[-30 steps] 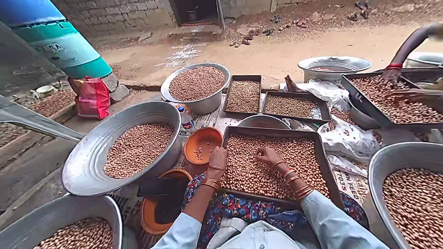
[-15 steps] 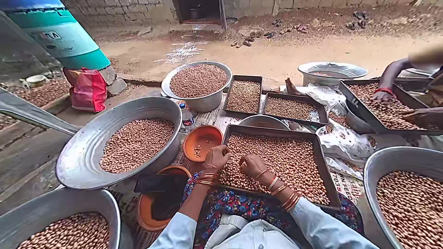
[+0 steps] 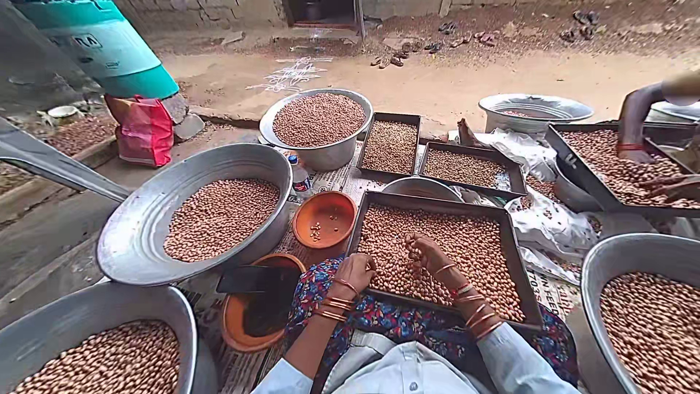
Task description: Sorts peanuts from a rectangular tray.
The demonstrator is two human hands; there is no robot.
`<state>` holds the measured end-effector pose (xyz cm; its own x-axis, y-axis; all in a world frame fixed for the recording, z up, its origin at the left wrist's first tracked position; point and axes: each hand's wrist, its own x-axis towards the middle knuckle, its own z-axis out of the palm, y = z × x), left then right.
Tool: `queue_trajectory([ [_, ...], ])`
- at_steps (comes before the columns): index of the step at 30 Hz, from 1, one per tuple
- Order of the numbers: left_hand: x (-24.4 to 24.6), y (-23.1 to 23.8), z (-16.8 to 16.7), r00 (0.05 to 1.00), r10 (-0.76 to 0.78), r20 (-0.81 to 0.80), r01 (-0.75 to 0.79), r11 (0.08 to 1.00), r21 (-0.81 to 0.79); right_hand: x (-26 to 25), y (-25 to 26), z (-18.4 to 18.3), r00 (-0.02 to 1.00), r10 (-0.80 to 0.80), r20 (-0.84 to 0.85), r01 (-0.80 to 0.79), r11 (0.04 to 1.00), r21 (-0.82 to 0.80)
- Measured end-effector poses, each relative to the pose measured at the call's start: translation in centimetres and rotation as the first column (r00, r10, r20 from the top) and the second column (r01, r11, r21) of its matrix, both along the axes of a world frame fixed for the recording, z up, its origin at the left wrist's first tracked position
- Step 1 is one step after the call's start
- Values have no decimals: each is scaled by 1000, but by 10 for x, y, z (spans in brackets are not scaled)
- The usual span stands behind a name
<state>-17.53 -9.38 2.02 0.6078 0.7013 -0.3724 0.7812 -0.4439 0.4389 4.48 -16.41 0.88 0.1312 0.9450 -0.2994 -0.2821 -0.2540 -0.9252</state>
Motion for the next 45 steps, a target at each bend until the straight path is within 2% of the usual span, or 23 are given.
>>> queue_trajectory([
  [3,-12,11,-1,944,121,306,-105,992,-68,1,-6,8,991,55,119,-52,998,-22],
  [5,-19,18,-1,883,174,437,-118,981,-150,3,-9,11,946,97,310,-90,995,-37],
  [7,-17,16,-1,901,119,416,-61,987,-149,5,-10,12,808,187,559,-153,982,-107],
  [9,-8,9,-4,946,2,324,28,996,-90,4,-9,17,637,307,707,-226,951,-209],
  [12,5,-1,-8,980,-82,182,93,994,-56,-2,-10,28,466,412,783,-283,908,-309],
  [14,7,-2,-11,977,-66,205,77,996,-47,-6,-12,39,387,434,814,-299,894,-334],
  [15,7,-1,-13,961,-39,274,57,997,-55,-9,-14,46,353,428,832,-307,893,-329],
  [16,7,0,-15,932,1,363,38,994,-102,-11,-14,51,329,410,851,-320,896,-308],
  [18,9,2,-15,868,104,485,61,948,-313,-20,-15,60,297,371,880,-359,897,-257],
  [21,18,-9,-10,823,223,522,142,809,-570,-42,-16,67,281,314,907,-437,883,-171],
  [24,25,-17,-5,836,257,484,141,753,-643,-59,-20,67,254,293,922,-476,868,-145],
  [27,25,-1,-6,855,251,454,141,731,-668,-50,-25,67,301,249,921,-467,880,-85],
  [29,22,22,-5,884,195,426,95,815,-571,-32,-29,65,305,249,919,-433,896,-99],
  [31,14,49,11,918,173,358,-48,942,-332,-11,-35,63,270,265,926,-361,919,-158],
  [32,11,63,24,941,182,285,-135,975,-175,0,-38,62,258,276,926,-324,928,-186],
  [33,10,76,36,952,213,218,-214,977,-21,10,-41,61,252,290,923,-292,932,-214],
  [35,11,95,45,964,230,135,-255,941,222,29,-45,58,257,317,913,-251,934,-254],
  [37,22,104,43,979,190,74,-204,928,313,45,-46,57,259,328,908,-223,935,-275],
  [40,46,107,26,986,148,-72,-113,926,361,70,-41,57,256,330,908,-149,942,-301],
  [45,61,112,-8,982,150,-116,-85,896,436,130,-22,57,207,336,919,113,925,-363],
])
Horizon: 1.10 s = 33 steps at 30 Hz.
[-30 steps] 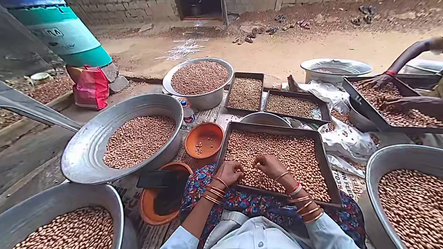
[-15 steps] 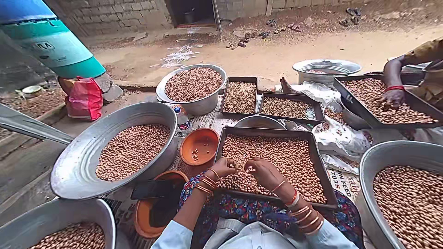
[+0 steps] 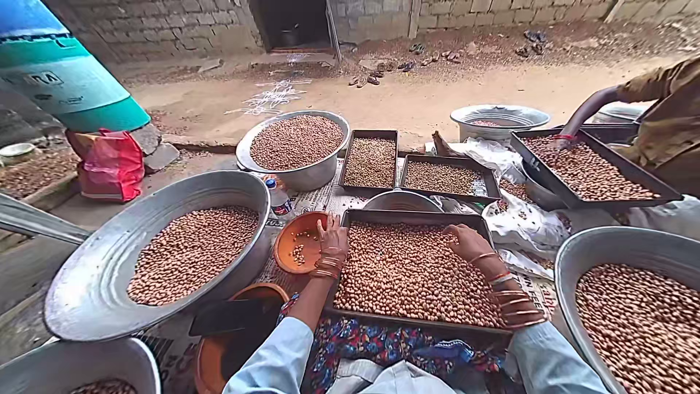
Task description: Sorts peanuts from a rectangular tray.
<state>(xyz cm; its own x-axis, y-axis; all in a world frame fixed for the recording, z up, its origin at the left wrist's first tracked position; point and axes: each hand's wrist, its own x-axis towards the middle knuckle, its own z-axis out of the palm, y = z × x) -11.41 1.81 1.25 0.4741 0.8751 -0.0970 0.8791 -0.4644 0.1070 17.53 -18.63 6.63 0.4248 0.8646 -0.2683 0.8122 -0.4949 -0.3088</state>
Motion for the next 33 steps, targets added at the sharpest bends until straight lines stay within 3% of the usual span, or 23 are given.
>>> queue_trajectory([
  [4,6,-2,-6,999,8,-45,-10,999,-30,26,22,-5,985,-125,121,134,988,-75],
  [7,9,-2,-6,996,28,-80,-34,996,-77,-5,47,-21,974,-83,212,117,981,-156],
  [9,9,-1,-6,997,51,-66,-58,991,-117,-45,60,-39,976,10,216,29,984,-178],
  [13,5,-1,-7,997,71,-30,-74,986,-148,-138,47,-50,946,316,73,-295,932,-212],
  [15,4,-3,-7,997,74,-7,-74,986,-147,-157,34,-44,873,485,-47,-487,867,-104],
  [17,3,-3,-7,997,80,4,-78,985,-151,-148,30,-39,805,571,-162,-564,821,89],
  [19,2,-2,-8,997,83,9,-80,984,-156,-120,32,-33,813,541,-216,-497,838,226],
  [21,-1,-2,-6,994,86,66,-76,987,-143,-83,34,-25,908,394,-143,-356,905,235],
  [24,-8,-8,-4,924,102,368,-98,995,-30,-32,36,-15,991,124,-46,-114,978,176],
  [25,-10,-10,-3,863,117,491,-124,992,-20,-20,37,-14,997,65,-33,-58,984,169],
  [27,-10,-15,2,682,223,696,-145,975,-171,-5,39,-15,1000,-8,-15,10,984,177],
  [29,-5,-21,4,444,364,819,-22,918,-396,2,45,-20,1000,-18,11,16,982,188],
  [30,-1,-24,5,380,416,826,55,882,-469,4,49,-24,1000,-5,26,0,982,189],
  [31,4,-25,6,389,430,815,115,855,-506,5,53,-29,999,18,36,-24,982,187],
  [33,14,-25,9,555,334,762,144,863,-483,3,61,-39,995,67,72,-77,985,155],
])
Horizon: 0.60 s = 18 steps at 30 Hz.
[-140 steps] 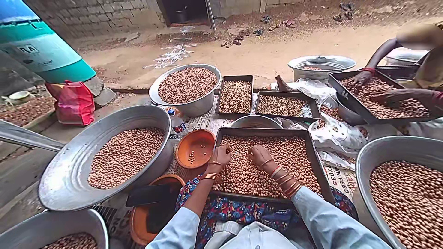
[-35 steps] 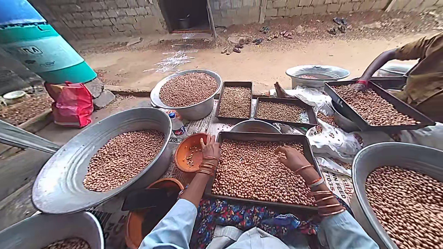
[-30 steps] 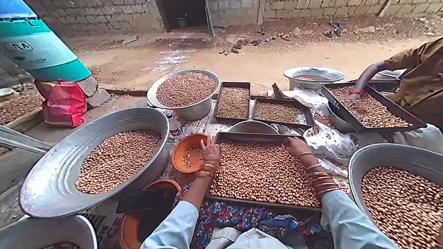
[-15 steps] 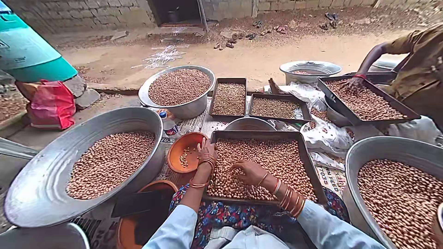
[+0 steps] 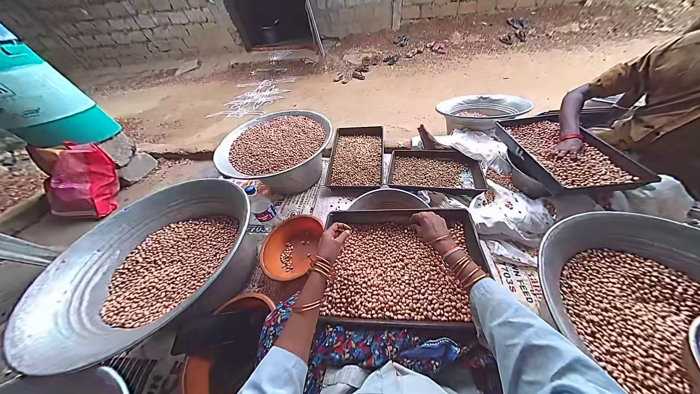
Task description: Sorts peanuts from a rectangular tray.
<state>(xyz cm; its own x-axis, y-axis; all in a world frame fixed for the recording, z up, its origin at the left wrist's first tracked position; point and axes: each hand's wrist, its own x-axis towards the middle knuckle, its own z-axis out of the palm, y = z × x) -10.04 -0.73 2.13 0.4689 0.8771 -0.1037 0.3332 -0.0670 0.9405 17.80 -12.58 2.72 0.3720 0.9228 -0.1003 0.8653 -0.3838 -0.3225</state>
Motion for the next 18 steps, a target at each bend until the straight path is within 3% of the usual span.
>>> queue_trajectory([
  [3,17,-6,9,936,-115,-331,172,974,147,-4,6,-15,996,41,78,-38,999,-32],
  [7,46,-18,11,778,-158,-608,320,932,168,-5,4,-29,988,71,134,-76,997,33],
  [12,74,-19,-3,643,-212,-736,436,891,125,2,-5,-9,1000,0,13,0,1000,-7],
  [18,82,-31,-14,593,-232,-771,503,855,130,23,-20,14,979,-174,-105,188,972,141],
])
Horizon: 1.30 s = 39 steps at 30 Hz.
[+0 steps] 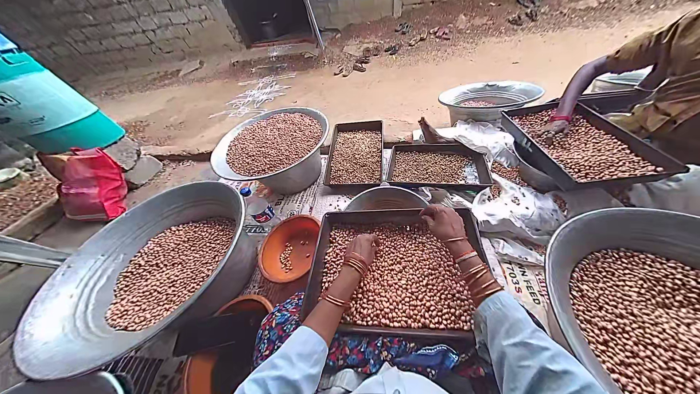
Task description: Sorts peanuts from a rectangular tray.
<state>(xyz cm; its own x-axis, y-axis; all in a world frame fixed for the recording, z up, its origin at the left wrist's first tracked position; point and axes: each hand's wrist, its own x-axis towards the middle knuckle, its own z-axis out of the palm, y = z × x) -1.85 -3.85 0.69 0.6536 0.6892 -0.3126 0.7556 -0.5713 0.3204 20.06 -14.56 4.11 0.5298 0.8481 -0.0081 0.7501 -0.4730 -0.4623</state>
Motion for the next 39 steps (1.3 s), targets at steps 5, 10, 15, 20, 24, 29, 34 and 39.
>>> queue_trajectory([
  [5,8,-11,2,990,-29,-139,34,999,32,-2,3,-8,998,43,36,-40,996,-80],
  [10,-3,1,-7,980,154,129,-139,983,-121,-14,9,-28,974,164,158,-135,974,-181],
  [15,-7,-5,-2,913,199,357,-50,921,-387,-15,8,-30,975,146,169,-121,981,-149],
  [20,5,-52,12,996,-86,0,84,979,-187,-14,7,-26,986,91,141,-59,975,-212],
  [24,4,-58,6,997,-67,-39,60,987,-150,-14,6,-25,992,81,101,-58,974,-220],
  [29,-14,-41,5,999,-35,-17,31,981,-190,-4,8,-21,988,21,-155,-30,998,-55],
  [34,-28,-26,-5,977,102,187,-52,966,-255,-15,-4,5,913,167,-373,-172,985,20],
  [39,-8,-36,5,968,16,250,33,981,-192,-48,-30,13,945,312,-99,-327,913,-244],
])
